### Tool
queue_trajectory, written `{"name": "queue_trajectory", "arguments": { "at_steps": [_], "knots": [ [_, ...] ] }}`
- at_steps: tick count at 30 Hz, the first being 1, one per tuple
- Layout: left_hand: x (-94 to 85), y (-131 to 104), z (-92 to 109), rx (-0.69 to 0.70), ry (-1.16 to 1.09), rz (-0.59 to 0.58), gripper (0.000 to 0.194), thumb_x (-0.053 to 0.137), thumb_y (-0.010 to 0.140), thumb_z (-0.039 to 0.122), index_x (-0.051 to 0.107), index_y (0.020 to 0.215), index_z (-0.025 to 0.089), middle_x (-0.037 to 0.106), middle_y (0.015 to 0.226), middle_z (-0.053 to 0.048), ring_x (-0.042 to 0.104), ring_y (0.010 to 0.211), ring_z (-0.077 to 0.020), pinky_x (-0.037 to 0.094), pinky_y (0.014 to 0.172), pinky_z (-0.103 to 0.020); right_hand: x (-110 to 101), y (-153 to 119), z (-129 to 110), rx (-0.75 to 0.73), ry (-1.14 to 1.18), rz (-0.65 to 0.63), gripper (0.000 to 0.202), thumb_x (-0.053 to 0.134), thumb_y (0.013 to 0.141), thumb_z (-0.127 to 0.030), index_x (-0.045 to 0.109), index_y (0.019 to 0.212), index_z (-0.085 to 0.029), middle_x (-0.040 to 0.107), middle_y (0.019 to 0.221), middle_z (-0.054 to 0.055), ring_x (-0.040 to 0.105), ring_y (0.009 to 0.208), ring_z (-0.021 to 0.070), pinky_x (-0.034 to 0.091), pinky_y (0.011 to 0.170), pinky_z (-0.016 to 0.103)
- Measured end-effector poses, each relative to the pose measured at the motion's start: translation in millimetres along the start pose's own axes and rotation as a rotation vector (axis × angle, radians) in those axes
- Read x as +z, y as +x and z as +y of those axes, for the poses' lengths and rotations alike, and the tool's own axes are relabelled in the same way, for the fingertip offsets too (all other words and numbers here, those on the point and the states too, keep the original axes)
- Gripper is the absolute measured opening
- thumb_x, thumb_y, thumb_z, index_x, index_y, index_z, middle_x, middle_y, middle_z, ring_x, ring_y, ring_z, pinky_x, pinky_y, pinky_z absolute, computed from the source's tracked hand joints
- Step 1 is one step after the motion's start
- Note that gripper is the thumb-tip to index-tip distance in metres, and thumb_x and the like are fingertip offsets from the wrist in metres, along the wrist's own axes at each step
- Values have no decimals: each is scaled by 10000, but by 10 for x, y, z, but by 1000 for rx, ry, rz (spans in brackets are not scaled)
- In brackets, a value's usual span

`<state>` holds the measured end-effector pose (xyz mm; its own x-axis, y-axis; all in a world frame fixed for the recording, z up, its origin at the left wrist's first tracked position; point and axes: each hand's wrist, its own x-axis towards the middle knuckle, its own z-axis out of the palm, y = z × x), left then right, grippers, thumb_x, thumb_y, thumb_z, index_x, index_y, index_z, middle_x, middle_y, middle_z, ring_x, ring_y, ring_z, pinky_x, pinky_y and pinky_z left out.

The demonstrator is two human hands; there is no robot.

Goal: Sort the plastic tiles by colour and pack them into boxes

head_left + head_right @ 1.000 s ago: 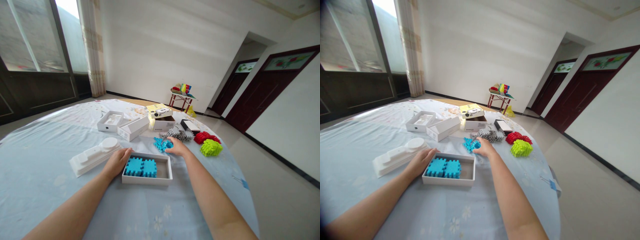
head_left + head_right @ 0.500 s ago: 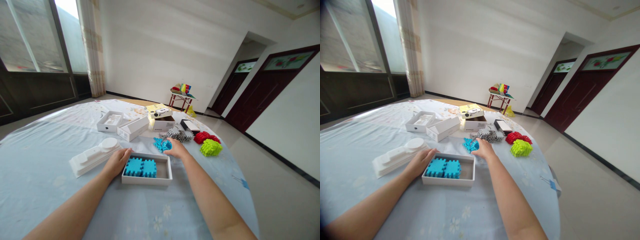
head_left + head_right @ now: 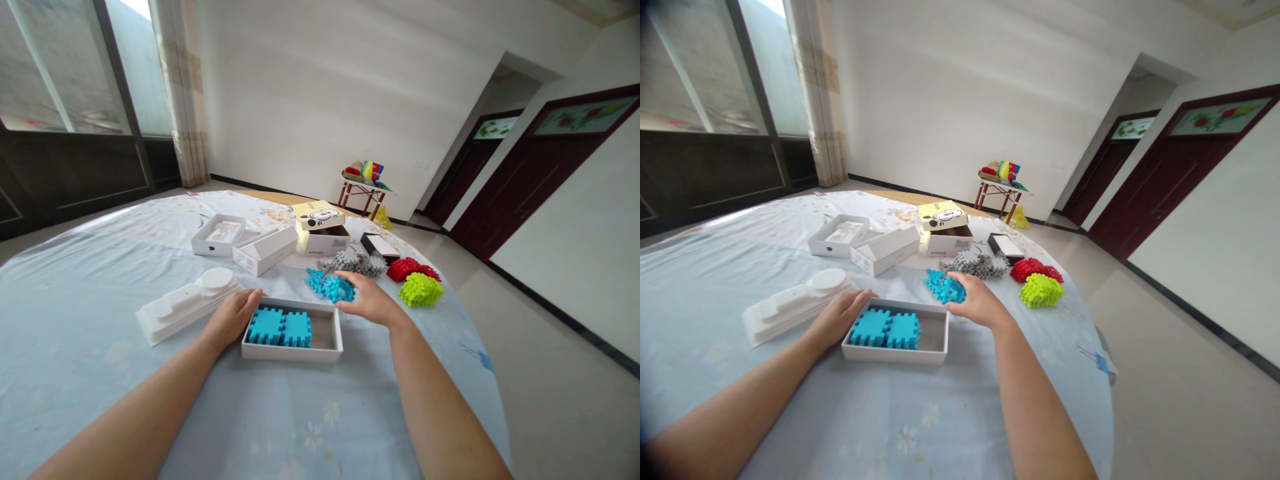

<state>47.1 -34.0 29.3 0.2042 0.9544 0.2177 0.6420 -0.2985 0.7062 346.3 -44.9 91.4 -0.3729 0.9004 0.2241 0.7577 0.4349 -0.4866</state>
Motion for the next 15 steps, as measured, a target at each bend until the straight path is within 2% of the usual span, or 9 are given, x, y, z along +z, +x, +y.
{"name": "queue_trajectory", "arguments": {
  "at_steps": [3,6,11,15],
  "knots": [
    [-4,-9,20,-5,12,4,534,252,842,523,635,736,166,676,715,-51,586,717,-215,417,713,-274,-70,-99,-249,-89,-103,-116,641,647,674,-307,453,1279,-228,513,1241,69,442,1142,228,308,984,356],
    [-1,-23,37,6,3,23,520,271,831,522,627,695,168,666,674,-39,576,669,-206,426,682,-272,-24,-127,-409,-120,-242,-189,625,639,670,-271,465,1268,-222,538,1168,73,432,1105,242,304,954,373],
    [-1,-37,54,12,-14,62,495,303,811,520,602,621,175,641,602,-27,561,608,-193,433,630,-264,136,-105,-503,-123,-423,-260,593,643,652,-270,499,1225,-218,553,1037,74,434,1021,255,305,885,370],
    [-8,-39,61,13,-11,73,493,306,805,525,588,595,179,631,579,-23,561,598,-191,430,607,-257,176,-101,-524,-119,-496,-265,565,650,649,-287,519,1196,-234,544,986,71,432,981,255,298,834,359]
  ]
}}
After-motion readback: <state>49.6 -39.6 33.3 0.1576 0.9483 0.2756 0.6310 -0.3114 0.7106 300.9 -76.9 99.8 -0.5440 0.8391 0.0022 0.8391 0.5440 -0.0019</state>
